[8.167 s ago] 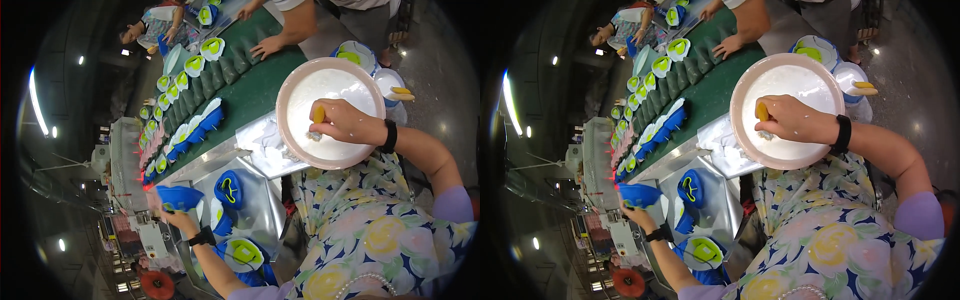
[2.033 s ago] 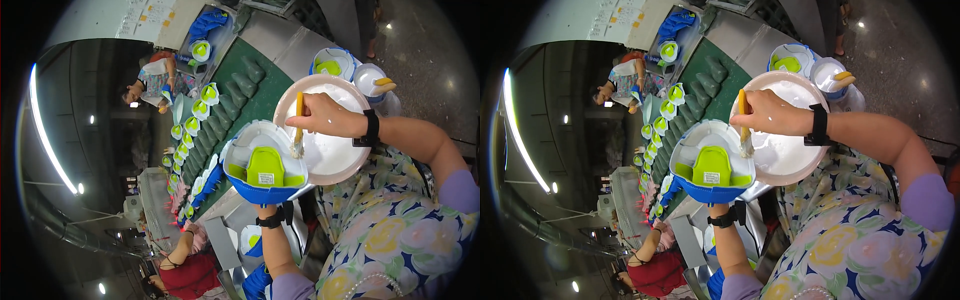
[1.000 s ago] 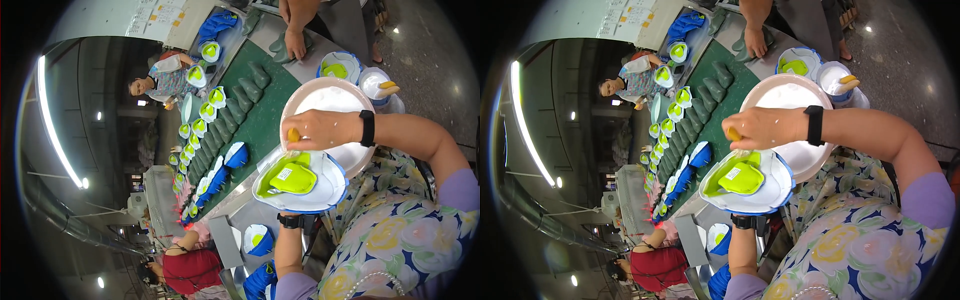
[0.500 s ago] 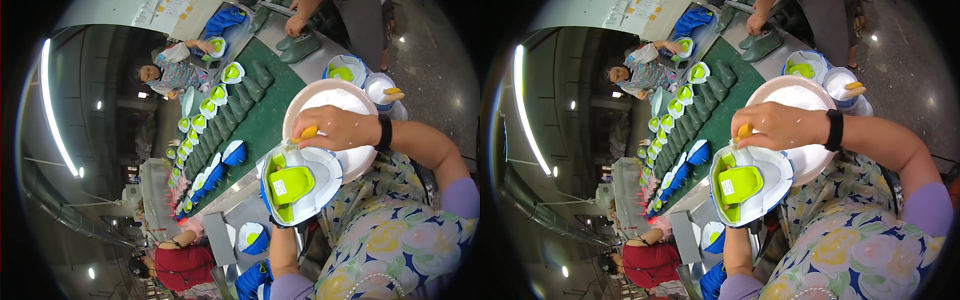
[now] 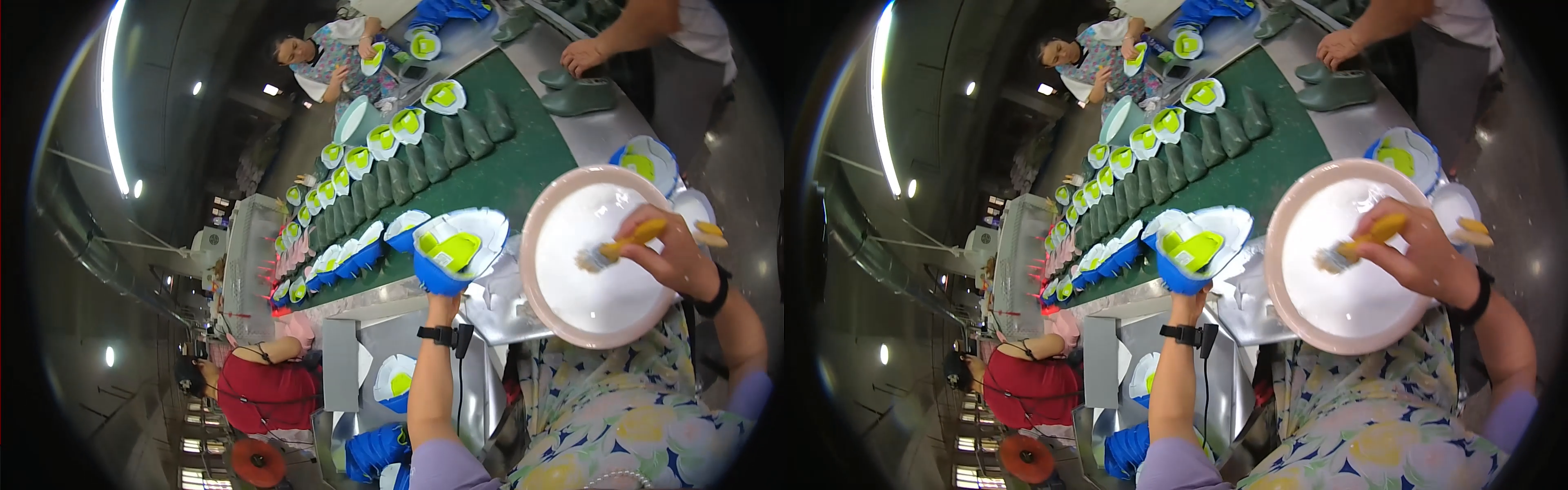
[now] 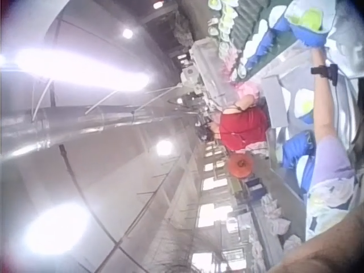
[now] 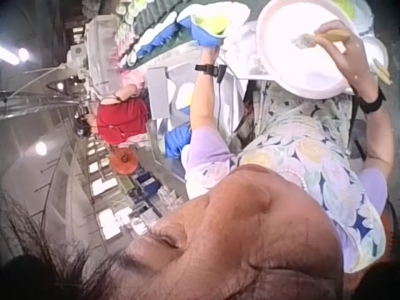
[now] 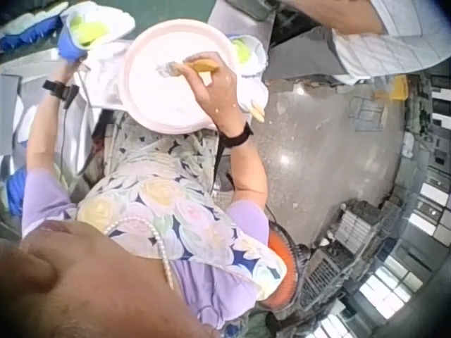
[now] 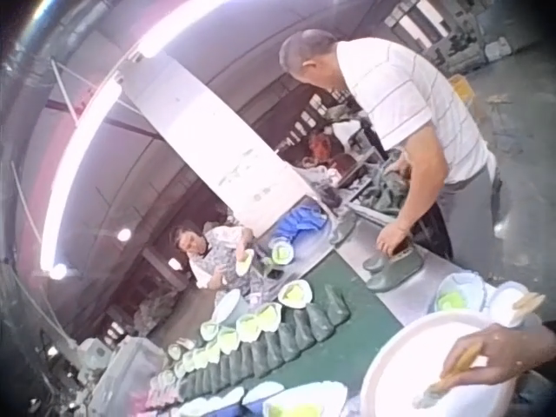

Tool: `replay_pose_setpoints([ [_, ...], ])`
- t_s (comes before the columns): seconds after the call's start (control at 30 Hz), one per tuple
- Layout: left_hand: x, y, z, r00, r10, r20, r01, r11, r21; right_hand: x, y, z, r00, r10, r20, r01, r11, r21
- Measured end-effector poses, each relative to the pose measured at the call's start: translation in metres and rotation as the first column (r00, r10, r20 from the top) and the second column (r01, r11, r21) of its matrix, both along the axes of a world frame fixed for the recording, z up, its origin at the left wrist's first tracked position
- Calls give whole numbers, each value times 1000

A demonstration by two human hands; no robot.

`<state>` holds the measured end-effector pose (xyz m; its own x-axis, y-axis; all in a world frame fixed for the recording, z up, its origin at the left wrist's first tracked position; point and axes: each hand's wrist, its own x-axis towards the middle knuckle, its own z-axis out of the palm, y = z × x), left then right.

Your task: Applying glue to the inner lining and components of blue athletic shoes using a brush and a bowl of adhesive.

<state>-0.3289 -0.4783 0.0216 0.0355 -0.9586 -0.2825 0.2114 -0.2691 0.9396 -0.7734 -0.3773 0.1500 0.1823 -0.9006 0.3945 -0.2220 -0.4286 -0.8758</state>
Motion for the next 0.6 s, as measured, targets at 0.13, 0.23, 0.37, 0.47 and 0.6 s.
replay_pose_setpoints([
  [0.13, 18, -61, -39, 992, 8, -124, -21, 994, -105, -3, 1, -9, 997, -61, -56, 67, 992, 107],
  [0.23, 27, -114, -69, 986, 64, -156, -86, 987, -136, -2, 0, -17, 995, -82, -55, 91, 974, 208],
  [0.37, 41, -138, -77, 913, 323, 249, -369, 915, 165, 0, -1, -31, 988, -94, -123, 127, 947, 294],
  [0.47, 64, -100, -44, 909, 149, 388, -245, 947, 209, -2, -2, -45, 998, -11, -64, 35, 925, 377],
  [0.6, 124, 6, 30, 751, -158, 641, 56, 983, 177, -6, -9, -58, 995, 6, -102, 33, 926, 377],
])
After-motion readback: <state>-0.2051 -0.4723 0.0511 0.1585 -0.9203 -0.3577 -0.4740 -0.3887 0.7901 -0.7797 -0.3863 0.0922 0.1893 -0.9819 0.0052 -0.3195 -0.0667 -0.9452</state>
